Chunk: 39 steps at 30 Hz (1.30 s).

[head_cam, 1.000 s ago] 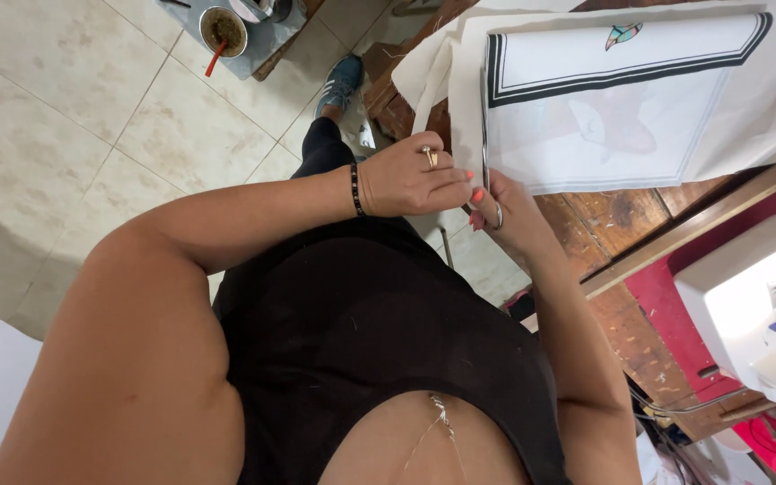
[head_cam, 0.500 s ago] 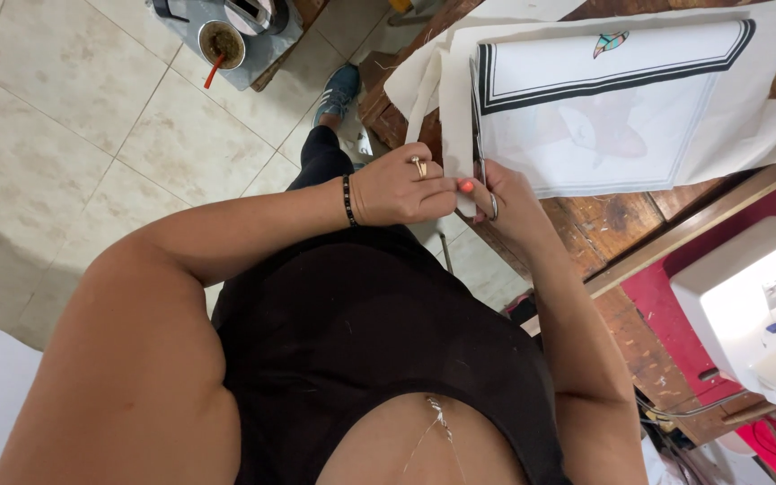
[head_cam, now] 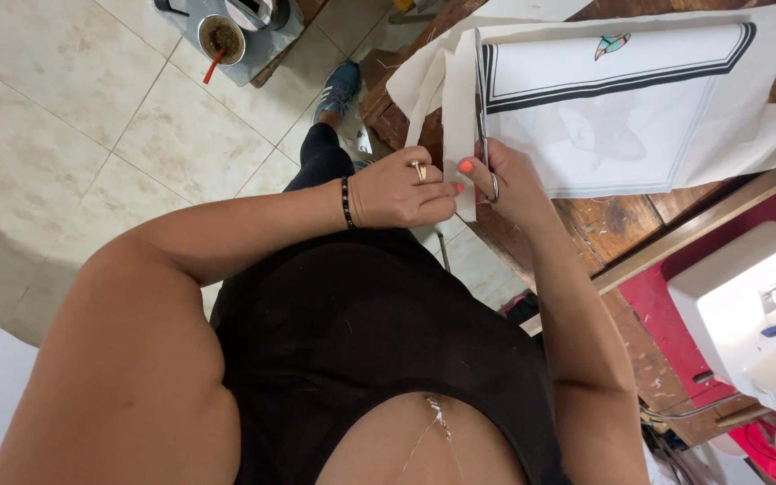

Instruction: The person is cutting out fabric pieces following a printed fox pattern using scissors and then organizing the cut pieces on a wooden workbench.

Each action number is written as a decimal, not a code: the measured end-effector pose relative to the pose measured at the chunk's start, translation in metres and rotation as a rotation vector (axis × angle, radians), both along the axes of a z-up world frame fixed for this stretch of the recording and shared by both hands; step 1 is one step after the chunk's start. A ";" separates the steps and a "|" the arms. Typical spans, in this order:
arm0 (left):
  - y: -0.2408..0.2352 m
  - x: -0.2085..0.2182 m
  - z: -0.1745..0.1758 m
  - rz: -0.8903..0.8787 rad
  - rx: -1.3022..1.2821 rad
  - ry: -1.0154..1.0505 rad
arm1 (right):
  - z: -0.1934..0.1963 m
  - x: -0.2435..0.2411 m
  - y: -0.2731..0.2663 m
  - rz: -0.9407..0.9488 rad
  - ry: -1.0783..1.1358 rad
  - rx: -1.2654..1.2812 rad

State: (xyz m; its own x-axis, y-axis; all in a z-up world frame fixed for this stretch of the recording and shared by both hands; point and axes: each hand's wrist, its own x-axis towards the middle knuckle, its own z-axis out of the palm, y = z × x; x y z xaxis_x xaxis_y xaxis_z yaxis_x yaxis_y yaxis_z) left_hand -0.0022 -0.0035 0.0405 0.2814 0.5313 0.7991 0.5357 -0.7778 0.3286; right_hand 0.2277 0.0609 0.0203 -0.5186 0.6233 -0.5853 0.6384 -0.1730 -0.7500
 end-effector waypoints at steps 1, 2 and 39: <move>0.000 0.000 -0.002 0.003 0.001 0.001 | 0.011 -0.007 0.002 0.003 0.001 0.001; -0.001 0.000 -0.004 -0.003 -0.003 0.007 | 0.022 -0.014 0.002 -0.019 0.009 -0.032; 0.171 0.080 -0.052 0.158 -0.603 0.610 | 0.041 0.057 -0.092 -0.797 -0.273 0.376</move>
